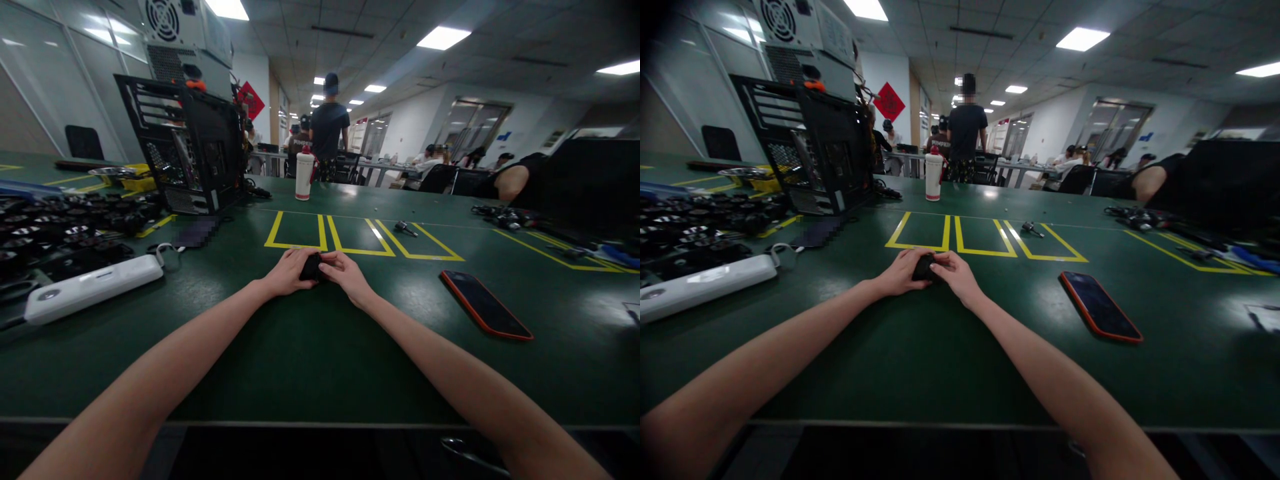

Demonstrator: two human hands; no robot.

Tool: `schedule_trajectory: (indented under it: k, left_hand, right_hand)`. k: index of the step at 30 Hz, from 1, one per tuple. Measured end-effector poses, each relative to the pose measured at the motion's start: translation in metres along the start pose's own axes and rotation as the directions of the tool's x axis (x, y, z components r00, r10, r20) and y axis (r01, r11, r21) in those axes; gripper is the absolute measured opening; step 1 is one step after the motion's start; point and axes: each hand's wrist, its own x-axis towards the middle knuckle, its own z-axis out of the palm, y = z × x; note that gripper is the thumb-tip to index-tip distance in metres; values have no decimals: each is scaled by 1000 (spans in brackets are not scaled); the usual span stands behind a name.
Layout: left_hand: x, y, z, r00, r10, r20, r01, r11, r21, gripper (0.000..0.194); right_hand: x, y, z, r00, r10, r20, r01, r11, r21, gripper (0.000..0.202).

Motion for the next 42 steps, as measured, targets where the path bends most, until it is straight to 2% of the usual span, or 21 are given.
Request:
schedule_trajectory:
  k: [5, 11, 16, 19, 24, 30, 37, 42]
  left_hand:
    - [0, 1, -1, 1000, 8, 5, -8, 1000, -9, 62]
    - [-1, 2, -2, 1000, 11, -3, -11, 1000, -6, 62]
    - [0, 2, -1, 1000, 4, 2, -4, 1000, 2, 63]
    - [0, 2, -1, 1000, 10, 0, -10, 1000, 12, 63]
    - [0, 2, -2, 1000, 15, -2, -15, 1000, 17, 61]
    - [-1, 1, 0, 1000, 17, -15, -17, 1000, -3, 63]
    - [0, 1, -1, 1000, 15, -3, -15, 1000, -3, 63]
    - [0, 3, -3, 1000, 11, 3, -11, 1000, -4, 62]
  right_hand:
    - [2, 1, -2, 999, 30, 27, -29, 999, -16, 34]
    - [-4, -5, -1, 996, -20, 90, 16, 998, 54, 33]
    - [-3, -5, 2, 1000, 1, 15, -1, 1000, -7, 24]
    - [-1, -2, 2, 1000, -10, -17, 10, 999, -31, 26]
    - [0, 0, 1, 1000, 8, 18, -7, 999, -48, 33]
    - [-4, -2, 1, 996, -58, 73, 57, 998, 11, 33]
    - [-2, -3, 3, 1000, -1, 6, 2, 1000, -28, 24]
    - [0, -2, 2, 1000, 30, -6, -30, 998, -46, 32]
